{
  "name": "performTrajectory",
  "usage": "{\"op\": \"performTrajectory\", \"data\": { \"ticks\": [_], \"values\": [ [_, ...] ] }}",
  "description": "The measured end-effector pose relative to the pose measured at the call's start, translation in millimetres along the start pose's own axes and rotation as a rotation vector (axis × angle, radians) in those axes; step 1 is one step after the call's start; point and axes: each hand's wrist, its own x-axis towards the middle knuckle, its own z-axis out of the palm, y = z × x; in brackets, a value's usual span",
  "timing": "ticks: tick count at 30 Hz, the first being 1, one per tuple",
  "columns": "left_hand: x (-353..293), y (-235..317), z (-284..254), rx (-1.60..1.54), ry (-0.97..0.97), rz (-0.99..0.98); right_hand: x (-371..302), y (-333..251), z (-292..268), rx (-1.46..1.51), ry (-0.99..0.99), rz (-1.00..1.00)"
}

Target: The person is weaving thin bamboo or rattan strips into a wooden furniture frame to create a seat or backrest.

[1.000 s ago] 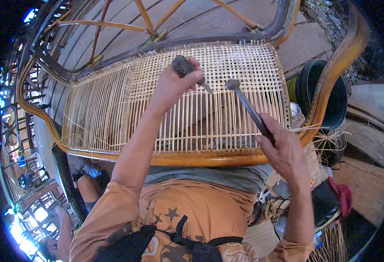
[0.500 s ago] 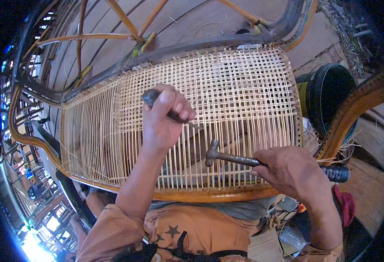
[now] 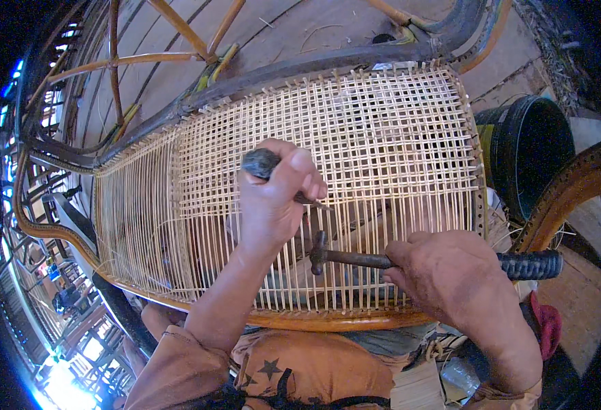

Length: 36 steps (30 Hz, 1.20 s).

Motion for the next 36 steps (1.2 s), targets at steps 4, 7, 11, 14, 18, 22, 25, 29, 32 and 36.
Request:
{"op": "performTrajectory", "data": {
  "ticks": [4, 7, 11, 14, 18, 22, 25, 29, 32, 36],
  "values": [
    [2.5, -10.1, 4.2, 0.06, -0.014, 0.066, 2.4, 0.2, -0.5, -0.01, -0.019, -0.049],
    [0.1, -10.1, 7.0, 0.059, -0.007, 0.098, 8.4, 4.5, 0.2, -0.012, 0.105, -0.006],
    [-4.0, -0.4, 7.1, -0.105, 0.026, 0.103, 0.8, 4.3, 4.5, -0.025, 0.042, 0.035],
    [-3.7, 0.8, 9.2, -0.264, -0.009, 0.091, -6.5, 4.0, 7.4, 0.025, 0.065, -0.018],
    [2.2, -7.9, 13.1, -0.053, 0.02, 0.038, -4.4, 6.3, 6.9, 0.024, 0.048, -0.029],
    [4.0, -10.1, 14.7, -0.04, -0.004, 0.102, 4.6, 10.6, 2.5, 0.016, 0.125, 0.002],
    [2.5, -5.5, 16.5, -0.138, 0.013, 0.113, 1.5, 10.5, 2.2, -0.021, 0.093, 0.076],
    [-1.9, -1.3, 19.3, -0.209, -0.015, 0.091, -9.4, 8.6, 7.0, 0.043, 0.046, 0.038],
    [5.3, -9.8, 24.3, -0.03, -0.03, 0.061, -9.9, 11.2, 9.0, 0.031, 0.04, 0.006],
    [7.9, -16.4, 25.9, 0.061, -0.008, 0.043, -5.9, 18.1, 4.8, 0.015, 0.073, 0.038]
  ]
}}
